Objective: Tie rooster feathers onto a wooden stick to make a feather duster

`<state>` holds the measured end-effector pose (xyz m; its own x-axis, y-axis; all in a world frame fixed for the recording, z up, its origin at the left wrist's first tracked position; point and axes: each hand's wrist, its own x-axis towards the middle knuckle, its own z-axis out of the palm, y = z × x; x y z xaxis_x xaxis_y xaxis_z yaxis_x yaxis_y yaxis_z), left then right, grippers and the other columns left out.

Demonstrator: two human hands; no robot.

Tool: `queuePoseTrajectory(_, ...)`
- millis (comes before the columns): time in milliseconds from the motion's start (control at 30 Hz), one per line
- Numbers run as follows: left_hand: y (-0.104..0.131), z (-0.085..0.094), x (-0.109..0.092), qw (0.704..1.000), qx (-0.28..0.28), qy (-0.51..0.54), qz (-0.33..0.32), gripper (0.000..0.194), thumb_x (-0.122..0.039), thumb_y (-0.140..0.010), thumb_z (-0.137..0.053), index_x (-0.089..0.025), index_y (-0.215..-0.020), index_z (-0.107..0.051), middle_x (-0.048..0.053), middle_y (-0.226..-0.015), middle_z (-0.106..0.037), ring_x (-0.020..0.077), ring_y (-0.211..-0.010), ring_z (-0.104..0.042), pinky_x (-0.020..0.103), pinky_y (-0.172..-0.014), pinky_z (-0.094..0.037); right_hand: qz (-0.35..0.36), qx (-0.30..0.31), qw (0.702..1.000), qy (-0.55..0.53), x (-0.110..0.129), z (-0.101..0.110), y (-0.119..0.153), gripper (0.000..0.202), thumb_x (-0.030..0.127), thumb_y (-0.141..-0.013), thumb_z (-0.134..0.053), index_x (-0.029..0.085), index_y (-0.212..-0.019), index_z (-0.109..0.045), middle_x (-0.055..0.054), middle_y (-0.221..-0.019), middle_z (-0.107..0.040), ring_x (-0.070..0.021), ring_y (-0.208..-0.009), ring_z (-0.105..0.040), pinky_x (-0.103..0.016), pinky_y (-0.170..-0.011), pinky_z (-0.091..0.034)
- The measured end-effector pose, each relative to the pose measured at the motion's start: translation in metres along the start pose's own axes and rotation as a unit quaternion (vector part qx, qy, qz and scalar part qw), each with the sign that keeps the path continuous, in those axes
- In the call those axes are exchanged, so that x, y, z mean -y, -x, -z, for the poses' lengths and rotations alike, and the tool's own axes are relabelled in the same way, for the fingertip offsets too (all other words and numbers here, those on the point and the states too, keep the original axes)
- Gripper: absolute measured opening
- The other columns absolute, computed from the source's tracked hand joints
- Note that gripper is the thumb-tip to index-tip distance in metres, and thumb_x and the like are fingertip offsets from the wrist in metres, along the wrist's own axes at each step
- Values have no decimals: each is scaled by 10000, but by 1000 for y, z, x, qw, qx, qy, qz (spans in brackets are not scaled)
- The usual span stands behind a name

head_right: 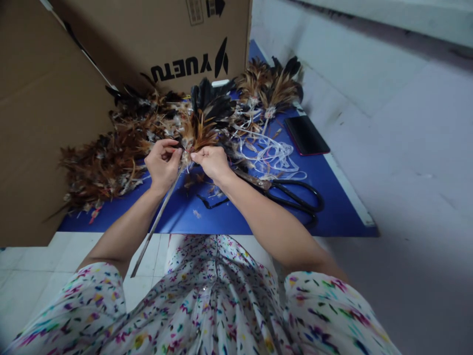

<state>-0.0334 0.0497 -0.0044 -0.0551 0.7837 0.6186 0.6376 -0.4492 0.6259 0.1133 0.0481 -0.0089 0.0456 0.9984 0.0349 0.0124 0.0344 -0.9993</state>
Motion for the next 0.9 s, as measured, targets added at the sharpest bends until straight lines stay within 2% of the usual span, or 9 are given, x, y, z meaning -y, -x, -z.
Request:
queuePoseTrajectory(167,2,-1,2,1000,-1,-4,7,211,-306,-859,-599,-213,-1042,-647,-10,-786,-694,117,-698,-647,226,-708,-498,-3,7,1000,-19,-3,-1,-1,384,482,-640,-740,187,-556,-509,66,-482,-396,-62,-489,-314,-242,-476,-239)
queuePoseTrajectory(300,1,-2,-2,999,-20,27,24,187,-288,-838,-629,-203,-1003,-648,-17,-745,-689,110,-683,-649,219,-689,-497,-8,7,1000,-21,-2,-2,0,338,396,-681,-736,183,-547,-511,72,-471,-388,-54,-473,-296,-239,-464,-225)
queuePoseTrajectory(467,-1,-6,2,992,-18,93,80,225,-332,-805,-686,-196,-973,-619,-16,-728,-693,99,-643,-650,207,-618,-491,-90,27,994,-55,9,-1,5,316,209,-774,-692,189,-549,-471,102,-406,-322,-36,-384,-223,-227,-399,-168)
queuePoseTrajectory(600,-1,-10,9,983,-2,149,109,280,-416,-787,-703,-197,-925,-594,-17,-713,-687,91,-584,-637,209,-555,-477,-141,53,984,-95,14,0,6,324,170,-833,-653,193,-570,-467,118,-359,-265,-37,-330,-169,-220,-355,-118)
queuePoseTrajectory(733,0,-12,11,987,-9,134,84,247,-395,-778,-725,-200,-858,-595,-7,-744,-693,99,-652,-657,212,-602,-497,-160,61,980,-100,15,1,6,348,170,-827,-683,192,-561,-459,121,-331,-251,-30,-316,-161,-205,-343,-107)
queuePoseTrajectory(900,3,-10,13,999,5,49,-16,155,-342,-809,-690,-191,-789,-660,1,-771,-699,108,-712,-647,226,-683,-502,-166,57,982,-75,14,1,6,427,162,-767,-738,195,-500,-406,116,-307,-242,-21,-315,-155,-213,-361,-94)
